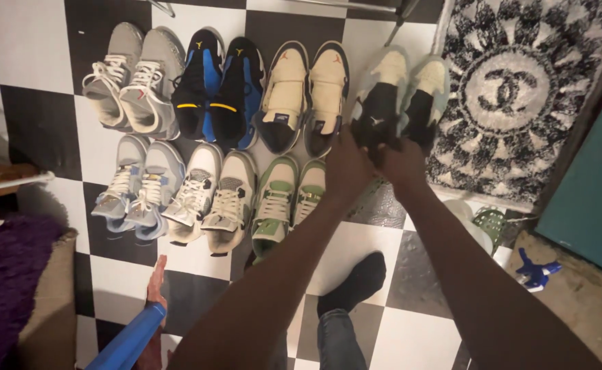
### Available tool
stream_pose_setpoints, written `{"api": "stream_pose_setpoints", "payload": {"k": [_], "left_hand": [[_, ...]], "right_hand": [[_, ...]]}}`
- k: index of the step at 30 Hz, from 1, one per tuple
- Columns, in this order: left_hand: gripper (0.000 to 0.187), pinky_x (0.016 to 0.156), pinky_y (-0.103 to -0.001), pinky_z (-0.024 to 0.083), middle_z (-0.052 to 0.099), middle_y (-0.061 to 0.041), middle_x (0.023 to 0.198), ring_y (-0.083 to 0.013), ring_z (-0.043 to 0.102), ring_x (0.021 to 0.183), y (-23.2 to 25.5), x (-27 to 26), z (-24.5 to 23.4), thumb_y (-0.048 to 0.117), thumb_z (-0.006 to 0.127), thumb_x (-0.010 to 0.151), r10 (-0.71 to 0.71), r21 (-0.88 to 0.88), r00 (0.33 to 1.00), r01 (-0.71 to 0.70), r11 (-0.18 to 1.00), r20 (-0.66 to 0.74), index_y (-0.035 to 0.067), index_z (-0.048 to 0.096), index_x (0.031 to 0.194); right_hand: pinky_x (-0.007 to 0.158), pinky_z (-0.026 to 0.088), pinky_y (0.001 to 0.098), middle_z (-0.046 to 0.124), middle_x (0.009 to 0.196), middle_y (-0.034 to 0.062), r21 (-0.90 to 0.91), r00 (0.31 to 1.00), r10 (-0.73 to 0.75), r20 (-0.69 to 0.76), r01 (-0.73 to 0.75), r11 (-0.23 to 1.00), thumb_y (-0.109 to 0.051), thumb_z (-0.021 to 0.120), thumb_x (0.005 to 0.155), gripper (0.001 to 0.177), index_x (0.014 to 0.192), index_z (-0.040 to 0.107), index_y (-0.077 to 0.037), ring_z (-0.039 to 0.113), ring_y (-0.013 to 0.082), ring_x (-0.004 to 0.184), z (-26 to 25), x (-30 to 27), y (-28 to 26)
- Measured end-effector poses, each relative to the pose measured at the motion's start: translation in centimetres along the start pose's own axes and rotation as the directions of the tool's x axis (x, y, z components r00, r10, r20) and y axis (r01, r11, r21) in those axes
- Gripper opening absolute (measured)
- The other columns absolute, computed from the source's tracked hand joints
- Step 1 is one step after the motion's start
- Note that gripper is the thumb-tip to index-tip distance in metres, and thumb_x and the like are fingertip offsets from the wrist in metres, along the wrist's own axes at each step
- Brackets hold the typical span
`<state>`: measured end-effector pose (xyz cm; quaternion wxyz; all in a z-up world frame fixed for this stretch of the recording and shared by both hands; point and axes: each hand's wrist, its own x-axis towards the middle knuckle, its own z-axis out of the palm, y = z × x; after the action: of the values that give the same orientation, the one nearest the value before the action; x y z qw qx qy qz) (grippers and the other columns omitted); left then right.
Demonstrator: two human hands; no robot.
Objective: The person picks up a green and white sneaker and a green insole, then places them back on the floor. They spray a metal shoe rack with a cleaning solution and wipe the rack with a cloth, cleaning multiple bars and sections.
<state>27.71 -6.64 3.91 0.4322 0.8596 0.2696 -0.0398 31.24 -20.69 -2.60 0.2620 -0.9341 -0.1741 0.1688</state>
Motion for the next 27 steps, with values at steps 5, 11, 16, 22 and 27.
{"api": "stream_pose_setpoints", "payload": {"k": [5,11,16,22,27], "left_hand": [[0.058,0.084,-0.053,0.052,0.064,-0.026,0.11,-0.0455,0.064,0.102,-1.7,-1.3,-0.4,0.019,0.079,0.081,0.053,-0.07,0.997,-0.048,0.996,0.059,-0.001,0.05,0.127],[0.028,0.09,-0.05,0.052,0.068,-0.021,0.111,-0.0438,0.064,0.106,-8.9,-7.2,3.2,0.011,0.066,0.087,0.185,0.026,0.981,-0.187,0.982,0.059,0.006,0.067,0.115],[0.021,0.09,-0.046,0.054,0.072,-0.022,0.103,-0.0408,0.068,0.102,-16.1,-9.4,9.6,0.013,0.069,0.085,0.084,0.049,0.93,-0.109,0.993,0.358,0.008,0.075,0.104],[0.037,0.082,-0.037,0.056,0.076,-0.01,0.098,-0.0212,0.071,0.091,-19.1,-11.7,13.6,0.016,0.068,0.089,0.003,-0.311,0.855,0.185,0.932,0.519,0.005,0.066,0.124],[0.025,0.076,-0.028,0.056,0.076,-0.005,0.092,-0.0096,0.07,0.083,-11.0,-12.8,4.8,0.017,0.076,0.088,-0.027,-0.623,0.872,0.37,0.689,0.488,0.001,0.076,0.107]], "right_hand": [[0.065,0.051,0.035,0.07,0.087,0.0075,0.665,0.846,0.5,0.185,-0.483,0.57,-0.01,0.06,0.094,0.019,0.107,0.071,-0.003,0.065,0.018,0.074,-0.1,-1.9,-4.1],[0.072,0.053,0.0307,0.07,0.094,0.0076,0.727,0.827,0.546,0.137,-0.458,0.511,-0.002,0.056,0.096,0.023,0.114,0.071,-0.003,0.065,0.016,0.083,6.7,-10.3,-0.9],[0.076,0.059,0.0338,0.066,0.102,0.0062,0.856,0.64,0.66,0.394,-0.517,-0.011,-0.004,0.054,0.097,0.031,0.125,0.066,-0.002,0.065,0.0159,0.087,10.6,-16.1,1.1],[0.08,0.055,0.0391,0.061,0.122,0.0108,0.875,0.64,0.657,0.399,-0.481,-0.063,-0.004,0.058,0.094,0.056,0.148,0.051,-0.009,0.061,0.0224,0.096,8.9,-21.0,0.9],[0.113,0.03,0.0567,0.033,0.158,0.0252,0.036,0.969,0.239,-0.057,-0.237,0.971,-0.009,0.074,0.071,0.095,0.155,0.032,-0.006,0.028,0.0483,0.143,-1.3,-20.1,-5.7]]}}
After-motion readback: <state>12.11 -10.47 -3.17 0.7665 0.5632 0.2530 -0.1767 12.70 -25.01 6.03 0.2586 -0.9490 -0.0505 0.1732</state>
